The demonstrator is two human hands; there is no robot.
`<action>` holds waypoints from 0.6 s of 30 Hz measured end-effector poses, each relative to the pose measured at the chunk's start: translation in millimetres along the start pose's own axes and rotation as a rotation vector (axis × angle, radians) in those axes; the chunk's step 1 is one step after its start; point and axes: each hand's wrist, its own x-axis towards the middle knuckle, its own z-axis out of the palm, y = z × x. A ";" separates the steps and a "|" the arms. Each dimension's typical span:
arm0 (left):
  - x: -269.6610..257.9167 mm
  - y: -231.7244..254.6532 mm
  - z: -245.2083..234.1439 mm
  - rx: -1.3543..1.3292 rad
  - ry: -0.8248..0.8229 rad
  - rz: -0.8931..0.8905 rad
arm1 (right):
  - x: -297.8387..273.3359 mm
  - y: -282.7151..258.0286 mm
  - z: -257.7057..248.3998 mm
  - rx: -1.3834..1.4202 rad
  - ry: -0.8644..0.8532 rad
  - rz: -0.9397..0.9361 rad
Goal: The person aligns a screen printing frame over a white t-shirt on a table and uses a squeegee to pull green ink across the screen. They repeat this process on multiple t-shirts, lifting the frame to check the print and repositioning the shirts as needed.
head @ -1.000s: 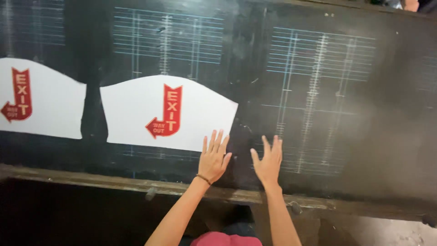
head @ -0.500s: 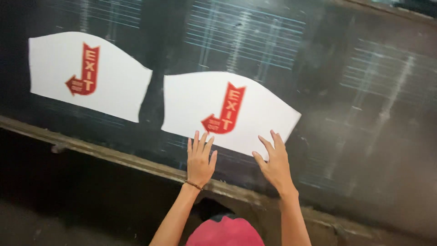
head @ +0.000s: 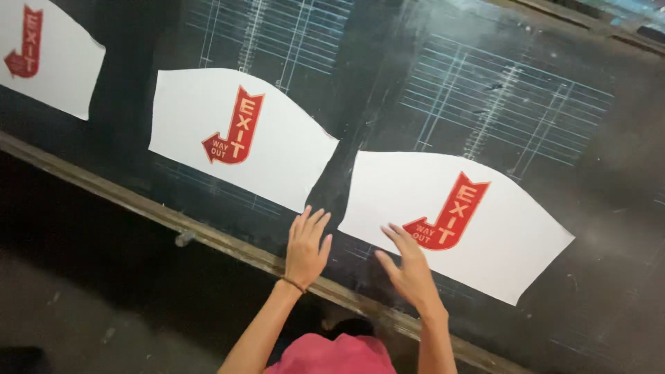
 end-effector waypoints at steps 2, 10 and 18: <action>7.2 -21.2 -10.8 -0.018 0.004 -0.024 | 16.1 -25.2 13.2 -0.020 0.004 -0.075; 18.5 -125.4 -71.8 -0.063 -0.030 0.003 | 54.0 -123.0 88.8 0.033 -0.112 0.081; 6.4 -256.9 -175.1 0.024 -0.118 -0.054 | 88.5 -243.4 209.5 0.037 0.025 0.017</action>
